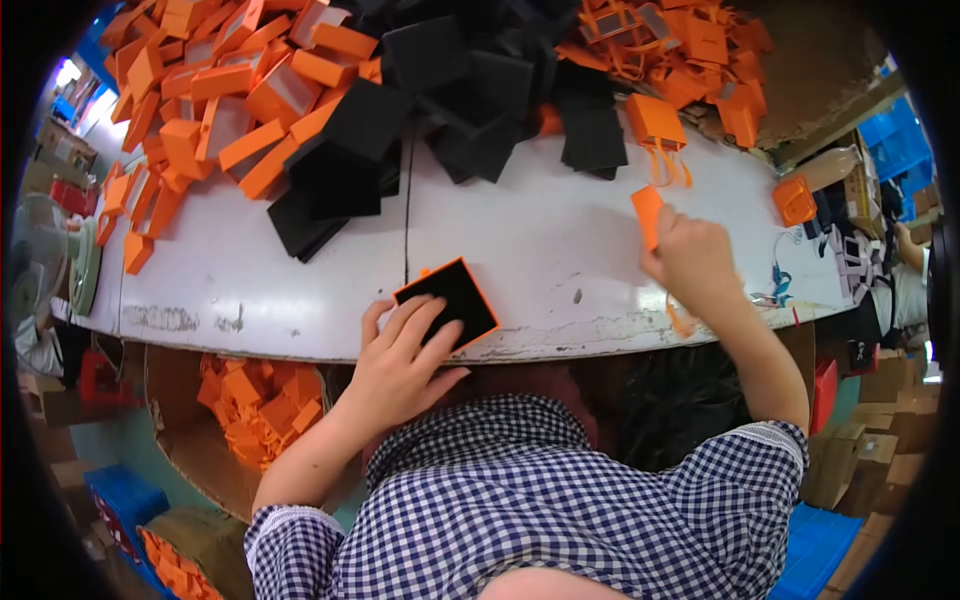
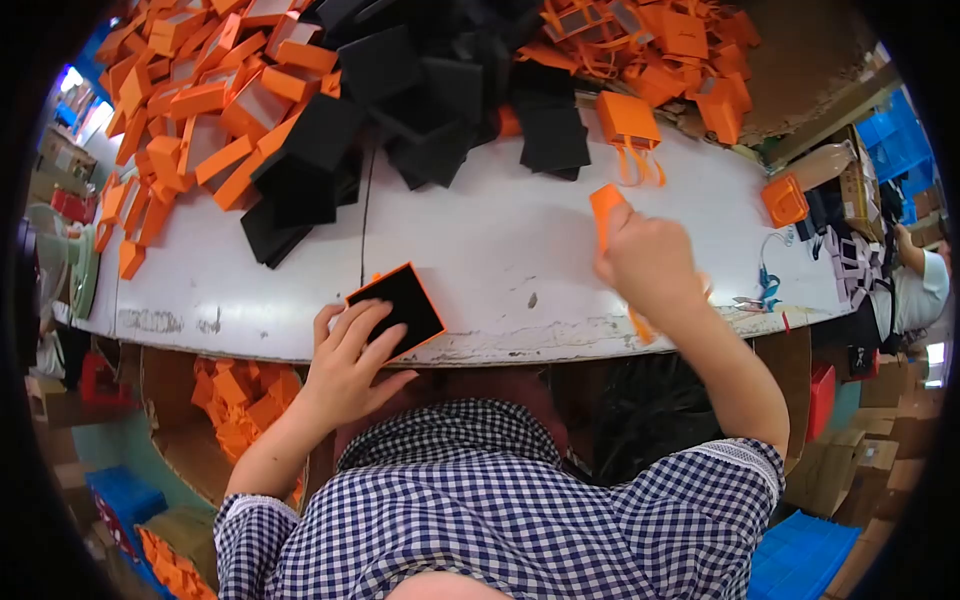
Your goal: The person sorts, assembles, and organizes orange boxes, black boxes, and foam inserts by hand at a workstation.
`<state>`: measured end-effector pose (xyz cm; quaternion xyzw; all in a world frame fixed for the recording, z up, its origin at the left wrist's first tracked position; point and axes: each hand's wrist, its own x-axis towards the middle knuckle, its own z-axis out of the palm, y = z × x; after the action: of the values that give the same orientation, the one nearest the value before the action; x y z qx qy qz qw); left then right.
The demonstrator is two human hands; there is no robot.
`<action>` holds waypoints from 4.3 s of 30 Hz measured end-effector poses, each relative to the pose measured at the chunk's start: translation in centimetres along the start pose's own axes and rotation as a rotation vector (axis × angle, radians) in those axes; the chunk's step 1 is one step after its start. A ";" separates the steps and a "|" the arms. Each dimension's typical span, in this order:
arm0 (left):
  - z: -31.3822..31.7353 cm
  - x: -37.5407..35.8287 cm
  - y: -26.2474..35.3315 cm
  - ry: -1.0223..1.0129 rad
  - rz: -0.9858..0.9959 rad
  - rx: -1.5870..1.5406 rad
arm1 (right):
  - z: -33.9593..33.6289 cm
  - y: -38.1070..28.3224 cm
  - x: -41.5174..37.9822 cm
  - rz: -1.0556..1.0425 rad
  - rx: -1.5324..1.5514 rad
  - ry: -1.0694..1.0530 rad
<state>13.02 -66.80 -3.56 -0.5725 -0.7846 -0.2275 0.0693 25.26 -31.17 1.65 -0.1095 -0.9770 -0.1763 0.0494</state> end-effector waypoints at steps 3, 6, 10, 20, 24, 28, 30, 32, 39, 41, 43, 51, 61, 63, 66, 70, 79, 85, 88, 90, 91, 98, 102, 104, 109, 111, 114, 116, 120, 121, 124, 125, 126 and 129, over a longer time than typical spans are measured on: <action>-1.1 1.5 0.0 -0.238 0.031 0.098 | -1.7 -2.5 -0.1 -0.232 0.239 -0.009; -0.3 1.2 -0.8 -0.255 -0.003 0.076 | -0.8 -1.6 0.5 -0.195 0.396 -0.094; -2.0 1.3 -0.4 -0.398 -0.179 0.090 | -0.8 -3.0 0.3 0.022 0.459 -0.451; -1.3 -1.3 -3.3 -0.138 -0.146 -0.022 | -0.5 -6.0 2.5 -0.340 0.738 0.316; 0.1 -2.0 -4.0 -0.001 -0.189 -0.140 | 2.7 -9.5 3.8 -0.312 0.701 0.063; 0.0 -2.5 -4.1 0.048 -0.206 -0.194 | 1.8 -9.6 3.7 0.224 1.819 -0.020; 0.3 -2.2 -4.2 0.048 -0.191 -0.211 | 0.8 -8.0 3.2 0.148 1.782 -0.022; 0.2 -2.1 -4.3 0.056 -0.179 -0.154 | 2.2 -4.2 2.7 -0.340 1.431 0.051; 0.5 -1.9 -4.9 0.300 -0.202 -0.619 | 1.1 -1.5 -0.3 -0.201 0.907 -0.358; -0.5 -1.5 -4.1 0.299 -0.233 -0.680 | 0.8 -2.3 -0.2 -0.255 1.034 -0.313; -2.3 0.0 -2.1 0.170 -0.108 -0.673 | 0.0 -3.4 -0.1 -0.315 1.168 -0.280; -3.9 1.2 -1.1 -0.092 -0.122 -0.499 | -2.8 -6.1 -0.4 -0.503 1.233 -0.132; -1.5 -2.9 0.1 -0.138 -0.358 -0.881 | -1.6 -14.1 -0.8 -0.513 1.546 -0.136; -8.2 -6.0 -1.5 -0.140 -0.327 -0.539 | -3.6 -11.4 0.9 -0.474 1.295 -0.091; -16.8 -10.8 -3.6 -0.157 -0.655 -0.432 | 1.7 -4.0 6.1 -0.169 0.849 0.329; -15.6 -10.1 -9.8 0.019 -0.690 -0.098 | 7.5 -2.1 10.7 0.167 0.439 0.293; -11.9 2.3 -26.4 0.259 -0.518 0.167 | 8.7 -0.7 10.3 -0.011 0.508 0.263; -13.9 4.8 -28.0 0.063 -0.514 0.334 | 6.3 -1.5 10.5 0.041 0.760 0.211; -15.0 4.2 -28.7 -0.154 -0.667 0.484 | 5.3 -1.6 11.2 0.021 0.762 0.194; -15.6 3.7 -27.4 -0.149 -0.696 0.468 | 4.2 -1.9 11.5 -0.008 0.800 0.152; -16.0 3.6 -26.6 -0.156 -0.730 0.448 | 4.1 -1.7 11.6 -0.006 0.797 0.164; -19.8 0.5 -25.9 0.252 -0.585 0.827 | 5.0 -0.4 11.0 -0.150 0.570 0.411; -20.7 1.2 -20.7 0.706 -0.222 0.850 | 3.4 0.4 11.2 -0.064 0.594 0.517; -17.5 1.2 -16.2 0.647 -0.112 0.580 | 2.4 0.4 10.4 -0.124 0.588 0.560; -4.8 0.6 -4.9 0.160 0.029 -0.295 | 3.4 -1.5 10.6 -0.258 0.876 0.431; -1.3 0.2 -3.3 0.018 -0.075 -0.416 | 3.6 -1.8 10.9 -0.222 0.947 0.311; 0.2 0.0 -2.1 -0.054 -0.150 -0.345 | 5.3 -1.9 12.4 -0.213 0.954 0.241; 1.0 -0.5 -2.7 -0.057 -0.189 -0.352 | 4.8 -1.8 12.2 -0.147 1.018 0.232; 2.3 -0.8 -4.1 0.039 -0.231 -0.481 | 0.3 -4.8 10.5 -0.162 1.390 0.316; 2.3 -0.3 -3.8 0.037 -0.243 -0.504 | -1.0 -6.2 9.0 -0.077 1.594 -0.028; 2.6 1.3 -2.6 0.048 -0.217 -0.553 | -0.8 -9.9 6.0 -0.199 1.439 -0.316; 2.8 1.7 -2.4 0.072 -0.191 -0.553 | -0.8 -11.0 5.3 -0.266 1.351 -0.299; 3.0 1.8 -2.4 0.068 -0.189 -0.560 | -0.4 -11.9 4.7 -0.296 1.363 -0.165; 3.1 1.7 -2.6 0.024 -0.114 -0.479 | -1.5 -12.4 2.8 -0.118 1.285 -0.065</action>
<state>10.52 -64.56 -6.44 -0.5246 -0.7385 -0.4173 -0.0719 19.71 -42.50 -0.77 -0.0093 -0.8933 0.4445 0.0657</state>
